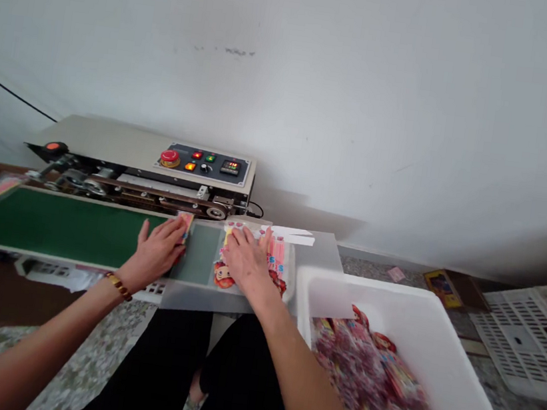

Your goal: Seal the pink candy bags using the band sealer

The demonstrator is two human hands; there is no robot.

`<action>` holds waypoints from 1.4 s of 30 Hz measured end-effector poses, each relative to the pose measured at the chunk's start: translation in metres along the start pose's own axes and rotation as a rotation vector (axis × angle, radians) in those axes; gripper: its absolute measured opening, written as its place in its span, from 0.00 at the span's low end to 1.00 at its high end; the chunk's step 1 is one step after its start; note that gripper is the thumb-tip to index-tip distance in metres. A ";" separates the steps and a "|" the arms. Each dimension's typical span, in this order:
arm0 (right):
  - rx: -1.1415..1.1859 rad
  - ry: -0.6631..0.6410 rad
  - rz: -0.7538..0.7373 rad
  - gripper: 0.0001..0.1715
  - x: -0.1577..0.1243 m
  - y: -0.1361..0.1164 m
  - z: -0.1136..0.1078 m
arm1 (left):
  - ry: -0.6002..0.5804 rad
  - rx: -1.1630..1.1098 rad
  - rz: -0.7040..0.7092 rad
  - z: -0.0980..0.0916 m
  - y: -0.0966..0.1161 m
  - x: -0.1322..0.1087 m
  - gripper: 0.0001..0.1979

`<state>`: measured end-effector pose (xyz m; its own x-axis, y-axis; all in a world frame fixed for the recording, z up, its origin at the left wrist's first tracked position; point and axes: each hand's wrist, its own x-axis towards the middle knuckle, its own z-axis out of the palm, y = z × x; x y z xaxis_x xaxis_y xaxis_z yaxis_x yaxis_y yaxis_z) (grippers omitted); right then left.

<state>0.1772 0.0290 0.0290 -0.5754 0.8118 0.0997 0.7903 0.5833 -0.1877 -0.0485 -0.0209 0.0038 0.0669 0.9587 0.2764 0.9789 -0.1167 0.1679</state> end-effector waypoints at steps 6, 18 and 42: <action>0.039 -0.022 0.056 0.23 -0.004 0.001 -0.015 | -0.044 -0.145 0.253 0.010 0.060 0.009 0.22; -0.077 -0.054 0.109 0.19 -0.046 0.035 -0.012 | -0.153 -0.178 0.281 0.012 0.010 0.013 0.27; -0.036 0.004 0.174 0.21 -0.046 0.040 -0.010 | -0.134 -0.170 0.168 0.009 0.004 0.009 0.28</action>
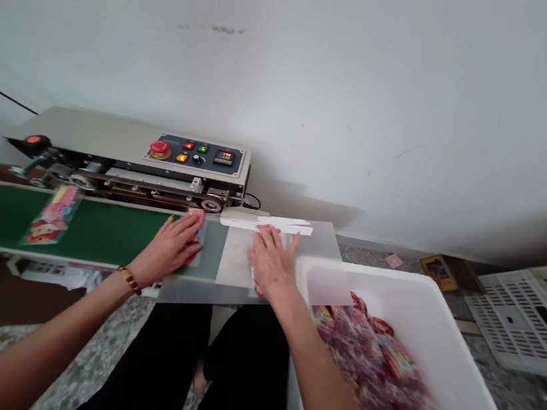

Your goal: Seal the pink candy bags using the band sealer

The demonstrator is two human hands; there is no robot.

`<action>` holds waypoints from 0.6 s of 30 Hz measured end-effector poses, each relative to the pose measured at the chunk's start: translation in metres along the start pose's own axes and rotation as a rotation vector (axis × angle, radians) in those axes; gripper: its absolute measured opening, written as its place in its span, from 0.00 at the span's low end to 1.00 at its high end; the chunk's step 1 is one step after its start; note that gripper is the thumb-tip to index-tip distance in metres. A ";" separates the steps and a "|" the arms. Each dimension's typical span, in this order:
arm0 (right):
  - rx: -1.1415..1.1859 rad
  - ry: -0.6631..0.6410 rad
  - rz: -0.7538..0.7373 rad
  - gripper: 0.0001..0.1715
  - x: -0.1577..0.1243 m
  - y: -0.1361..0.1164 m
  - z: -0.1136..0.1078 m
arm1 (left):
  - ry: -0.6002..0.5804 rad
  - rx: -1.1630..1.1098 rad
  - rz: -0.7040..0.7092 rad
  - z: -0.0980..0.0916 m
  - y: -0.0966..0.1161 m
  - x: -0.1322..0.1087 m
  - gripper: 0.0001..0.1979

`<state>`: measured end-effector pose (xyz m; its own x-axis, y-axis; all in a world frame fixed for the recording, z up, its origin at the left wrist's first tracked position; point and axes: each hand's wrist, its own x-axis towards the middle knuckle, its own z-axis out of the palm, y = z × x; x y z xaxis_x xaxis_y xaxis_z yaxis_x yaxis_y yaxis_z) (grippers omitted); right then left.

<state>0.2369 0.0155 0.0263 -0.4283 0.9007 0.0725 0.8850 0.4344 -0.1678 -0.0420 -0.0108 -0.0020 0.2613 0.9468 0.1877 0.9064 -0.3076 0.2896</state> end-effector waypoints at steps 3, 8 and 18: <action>0.051 -0.033 -0.009 0.20 0.017 -0.028 0.010 | 0.046 0.058 -0.045 -0.010 -0.029 -0.014 0.24; 0.182 -0.009 0.069 0.24 0.039 -0.068 0.015 | 0.229 0.138 -0.110 -0.011 -0.013 -0.018 0.16; 0.018 0.103 0.165 0.24 -0.018 0.009 -0.003 | 0.038 -0.065 0.081 0.028 0.088 0.024 0.25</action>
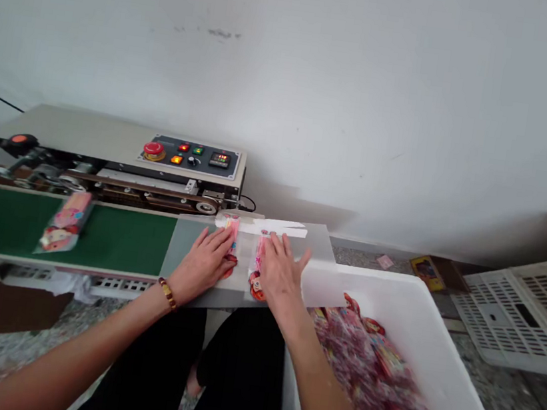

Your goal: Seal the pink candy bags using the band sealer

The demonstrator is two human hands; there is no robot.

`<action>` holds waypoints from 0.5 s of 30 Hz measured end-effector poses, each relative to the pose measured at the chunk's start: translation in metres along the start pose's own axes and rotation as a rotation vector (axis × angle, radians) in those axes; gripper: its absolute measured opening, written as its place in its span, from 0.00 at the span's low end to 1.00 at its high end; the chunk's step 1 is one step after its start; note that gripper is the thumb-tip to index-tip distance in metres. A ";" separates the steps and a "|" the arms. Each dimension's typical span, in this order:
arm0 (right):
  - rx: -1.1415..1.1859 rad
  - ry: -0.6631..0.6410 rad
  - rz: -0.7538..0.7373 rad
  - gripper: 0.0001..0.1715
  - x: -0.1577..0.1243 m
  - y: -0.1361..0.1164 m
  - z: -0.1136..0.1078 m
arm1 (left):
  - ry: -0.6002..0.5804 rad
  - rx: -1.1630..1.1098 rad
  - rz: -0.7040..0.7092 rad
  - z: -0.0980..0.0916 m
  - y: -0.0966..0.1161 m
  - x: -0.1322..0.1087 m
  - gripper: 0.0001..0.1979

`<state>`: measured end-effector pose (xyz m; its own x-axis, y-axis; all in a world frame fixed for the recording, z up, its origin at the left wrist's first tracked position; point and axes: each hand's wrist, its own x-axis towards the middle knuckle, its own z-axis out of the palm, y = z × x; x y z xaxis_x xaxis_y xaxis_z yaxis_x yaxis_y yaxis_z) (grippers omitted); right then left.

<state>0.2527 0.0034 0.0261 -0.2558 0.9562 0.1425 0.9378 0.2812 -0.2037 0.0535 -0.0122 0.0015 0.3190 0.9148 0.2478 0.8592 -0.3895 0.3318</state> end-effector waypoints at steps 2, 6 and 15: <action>-0.018 0.003 -0.037 0.24 -0.008 0.009 0.000 | -0.027 -0.019 0.037 -0.003 -0.011 -0.001 0.25; 0.060 -0.014 -0.085 0.22 0.008 -0.007 -0.004 | -0.057 -0.044 0.114 -0.009 -0.024 -0.007 0.27; -0.013 -0.238 0.032 0.20 0.096 -0.055 -0.009 | -0.062 -0.088 0.132 -0.006 -0.022 -0.009 0.33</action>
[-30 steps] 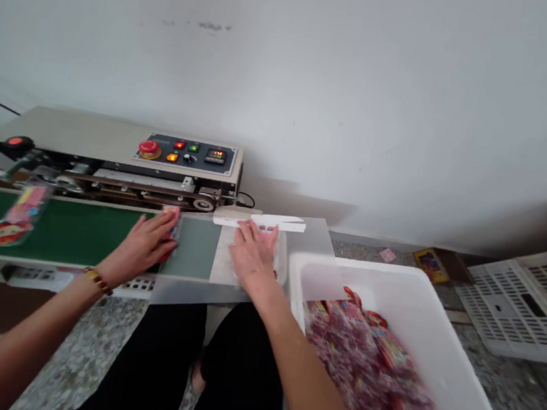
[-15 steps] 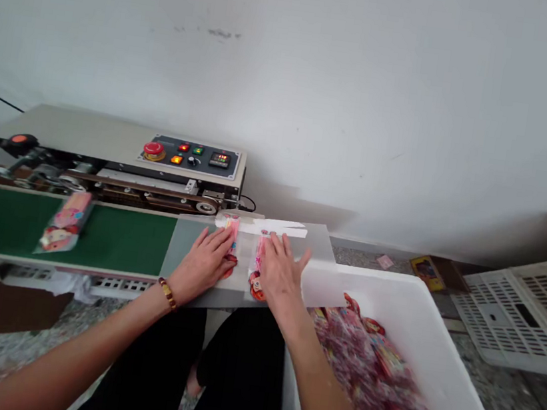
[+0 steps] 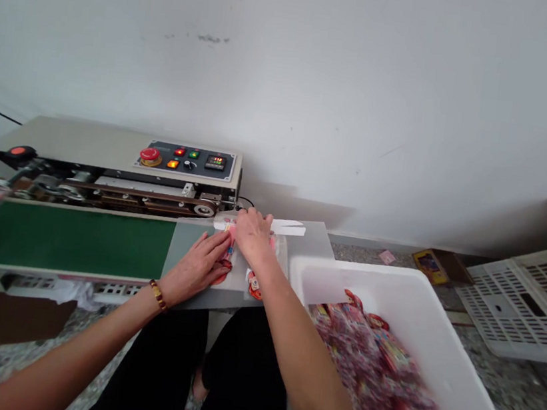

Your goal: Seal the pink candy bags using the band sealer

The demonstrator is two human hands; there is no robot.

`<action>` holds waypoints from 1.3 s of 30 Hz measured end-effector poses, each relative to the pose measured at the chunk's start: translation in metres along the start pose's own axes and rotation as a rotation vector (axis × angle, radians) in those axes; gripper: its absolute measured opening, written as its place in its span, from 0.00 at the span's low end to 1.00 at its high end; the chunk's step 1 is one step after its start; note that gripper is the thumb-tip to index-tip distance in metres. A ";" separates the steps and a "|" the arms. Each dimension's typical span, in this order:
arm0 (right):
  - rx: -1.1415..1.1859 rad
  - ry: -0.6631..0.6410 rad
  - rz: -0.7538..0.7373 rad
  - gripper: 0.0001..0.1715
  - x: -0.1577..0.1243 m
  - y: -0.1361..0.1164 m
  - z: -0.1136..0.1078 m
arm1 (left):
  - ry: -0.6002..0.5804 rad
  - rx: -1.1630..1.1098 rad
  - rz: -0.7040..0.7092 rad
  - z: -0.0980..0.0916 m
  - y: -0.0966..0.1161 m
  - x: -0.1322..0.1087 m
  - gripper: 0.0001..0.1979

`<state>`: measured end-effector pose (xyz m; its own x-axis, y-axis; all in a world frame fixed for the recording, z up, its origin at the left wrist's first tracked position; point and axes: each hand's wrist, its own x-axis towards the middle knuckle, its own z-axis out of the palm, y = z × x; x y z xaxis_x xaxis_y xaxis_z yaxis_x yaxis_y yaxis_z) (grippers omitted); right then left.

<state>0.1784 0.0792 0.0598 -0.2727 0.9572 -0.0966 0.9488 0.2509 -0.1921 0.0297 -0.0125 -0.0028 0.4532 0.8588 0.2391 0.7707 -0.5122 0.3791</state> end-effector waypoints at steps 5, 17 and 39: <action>0.011 -0.036 0.034 0.15 0.000 -0.001 0.002 | 0.031 -0.047 -0.028 0.002 -0.001 -0.001 0.35; 0.455 0.183 -0.405 0.08 -0.062 0.004 -0.058 | 0.375 -0.873 -0.337 -0.049 0.013 0.005 0.25; 0.124 0.123 -0.123 0.17 0.002 -0.003 0.009 | 0.396 -0.122 -0.297 -0.020 -0.003 0.003 0.17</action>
<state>0.1736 0.0788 0.0518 -0.3565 0.9327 0.0537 0.8806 0.3547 -0.3141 0.0202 -0.0084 0.0144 0.0000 0.9092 0.4164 0.7716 -0.2648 0.5784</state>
